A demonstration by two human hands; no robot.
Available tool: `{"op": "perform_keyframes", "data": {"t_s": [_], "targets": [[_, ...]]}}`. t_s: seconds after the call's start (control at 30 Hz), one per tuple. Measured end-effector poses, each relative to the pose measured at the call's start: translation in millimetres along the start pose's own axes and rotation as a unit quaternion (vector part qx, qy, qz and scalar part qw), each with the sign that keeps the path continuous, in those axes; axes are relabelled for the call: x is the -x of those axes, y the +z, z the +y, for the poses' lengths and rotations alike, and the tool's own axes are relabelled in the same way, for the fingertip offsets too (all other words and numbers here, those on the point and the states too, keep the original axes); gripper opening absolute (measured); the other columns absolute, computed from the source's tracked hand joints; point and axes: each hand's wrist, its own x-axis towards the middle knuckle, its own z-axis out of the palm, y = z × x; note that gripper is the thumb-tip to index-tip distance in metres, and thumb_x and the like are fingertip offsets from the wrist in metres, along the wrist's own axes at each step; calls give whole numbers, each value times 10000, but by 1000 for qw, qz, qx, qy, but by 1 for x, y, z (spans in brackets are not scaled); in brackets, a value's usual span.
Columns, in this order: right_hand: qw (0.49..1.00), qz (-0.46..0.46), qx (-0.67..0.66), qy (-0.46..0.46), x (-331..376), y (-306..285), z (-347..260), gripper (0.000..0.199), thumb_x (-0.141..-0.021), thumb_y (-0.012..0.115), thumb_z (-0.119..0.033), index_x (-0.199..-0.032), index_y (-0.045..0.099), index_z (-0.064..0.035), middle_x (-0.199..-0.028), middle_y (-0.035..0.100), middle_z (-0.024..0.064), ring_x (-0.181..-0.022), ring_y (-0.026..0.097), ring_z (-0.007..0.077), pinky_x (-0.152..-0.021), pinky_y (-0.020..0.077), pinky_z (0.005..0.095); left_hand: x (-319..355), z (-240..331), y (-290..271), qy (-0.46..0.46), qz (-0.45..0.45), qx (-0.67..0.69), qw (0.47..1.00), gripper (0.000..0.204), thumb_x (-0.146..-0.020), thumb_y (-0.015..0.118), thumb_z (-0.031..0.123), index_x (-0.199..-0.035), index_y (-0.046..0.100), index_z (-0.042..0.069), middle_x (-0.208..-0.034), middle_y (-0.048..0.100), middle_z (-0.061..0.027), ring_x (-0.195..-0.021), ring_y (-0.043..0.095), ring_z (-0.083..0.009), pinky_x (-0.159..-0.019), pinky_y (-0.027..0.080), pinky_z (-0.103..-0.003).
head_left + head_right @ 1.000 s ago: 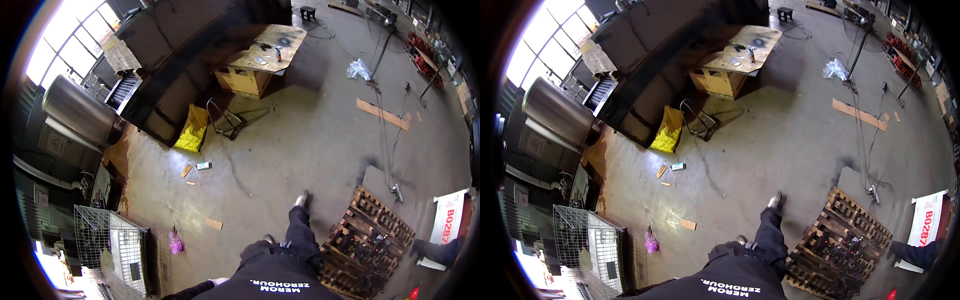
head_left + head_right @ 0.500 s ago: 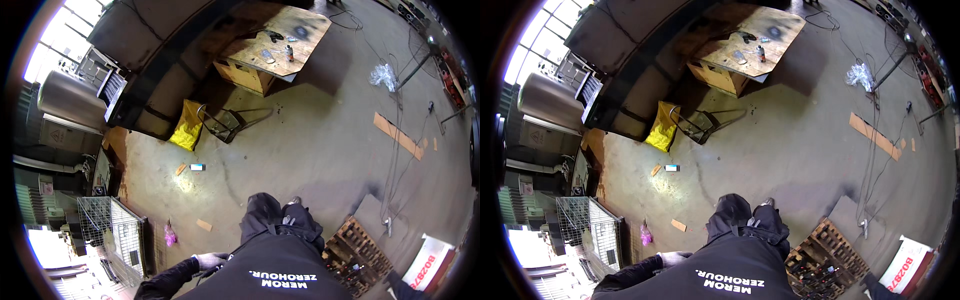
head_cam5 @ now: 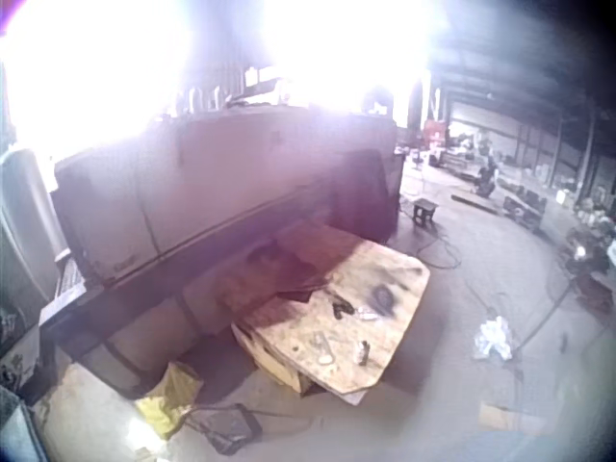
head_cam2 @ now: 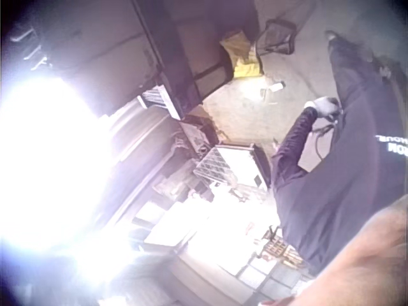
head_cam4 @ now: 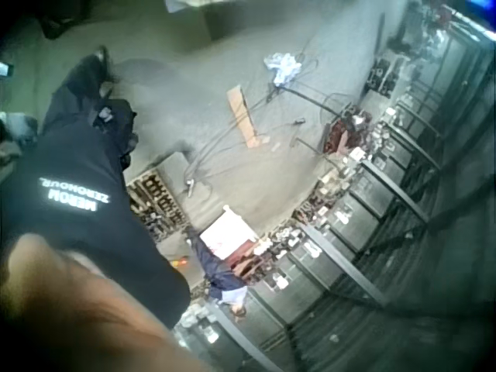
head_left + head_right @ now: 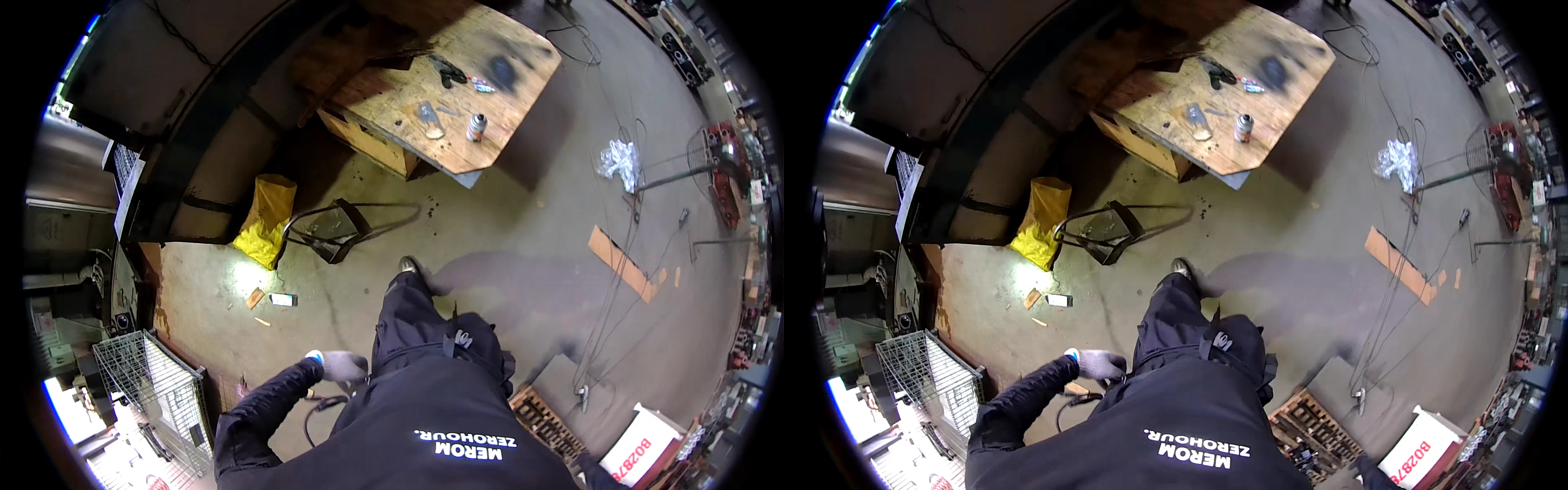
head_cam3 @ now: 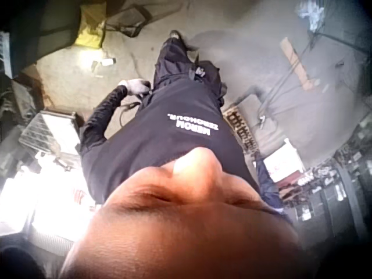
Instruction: The person walks through a warehouse and selects metal components from a pallet. They apply a grey substance to a metal plate using a small tool and then use a handheld power tool to grind or polish the surface of the metal parts.
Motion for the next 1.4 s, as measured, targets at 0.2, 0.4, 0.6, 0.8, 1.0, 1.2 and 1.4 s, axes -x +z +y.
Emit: {"op": "perform_keyframes", "data": {"t_s": [0.2, 0.4, 0.6, 0.8, 1.0, 1.2, 1.4], "targets": [[993, -42, 103, 48, -28, -83, -125, 364, -923, 613, -244, -1203, 660, -16, -1113, 725, 167, -972, 709, 299, -890, 539, 396, 19, 61, -137, 107, 363, -113, 919, 318, -882, 606, 314, -1032, 662, 40, -985, 703, -227, -960, 667, -416, -843, 531, -479], [952, 242, -83, -168, -247, -203, -315, 354, -937, 637, -112, -1232, 604, 80, -1218, 673, 214, -1111, 646, 293, -990, 480, 366, -37, 167, -227, 158, 525, 5, 836, 341, -869, 634, 310, -1069, 635, 34, -1043, 696, -211, -1015, 659, -387, -888, 522, -454], [927, 80, -67, -360, -416, -209, -601, 350, -925, 655, -140, -1230, 644, 31, -1202, 694, 162, -1108, 653, 238, -1000, 481, 332, -116, 263, -279, 114, 563, 161, 803, 560, -821, 734, 351, -1236, 578, 10, -1176, 647, -240, -1087, 641, -385, -946, 514, -433], [832, -12, 243, -499, -549, -140, -751, 433, -760, 795, -256, -1128, 698, -49, -1088, 703, 173, -1032, 672, 321, -905, 522, 401, -214, 343, -351, 42, 600, 178, 779, 846, -727, 819, 401, -1380, 459, 1, -1319, 529, -271, -1224, 541, -410, -1021, 471, -438], [763, 33, 359, -537, -589, -81, -800, 467, -687, 854, -386, -1002, 687, -85, -995, 674, 143, -963, 631, 353, -835, 489, 454, -294, 390, -429, -47, 676, 198, 708, 1071, -608, 884, 438, -1430, 373, -20, -1381, 446, -262, -1260, 456, -453, -1055, 408, -505], [780, 66, 339, -521, -616, -96, -784, 486, -665, 879, -335, -1002, 660, -63, -980, 663, 166, -971, 624, 363, -836, 486, 465, -327, 415, -477, -134, 670, 248, 687, 1169, -586, 879, 462, -1490, 293, 6, -1463, 372, -255, -1334, 373, -429, -1132, 288, -531], [856, 217, 302, -358, -620, -163, -725, 770, -566, 935, -384, -1142, 610, 9, -1111, 630, 232, -1068, 590, 401, -953, 474, 468, -338, 407, -475, -137, 705, 216, 661, 1044, -575, 874, 409, -1408, 379, 22, -1383, 432, -217, -1275, 412, -412, -1098, 312, -527]]}}
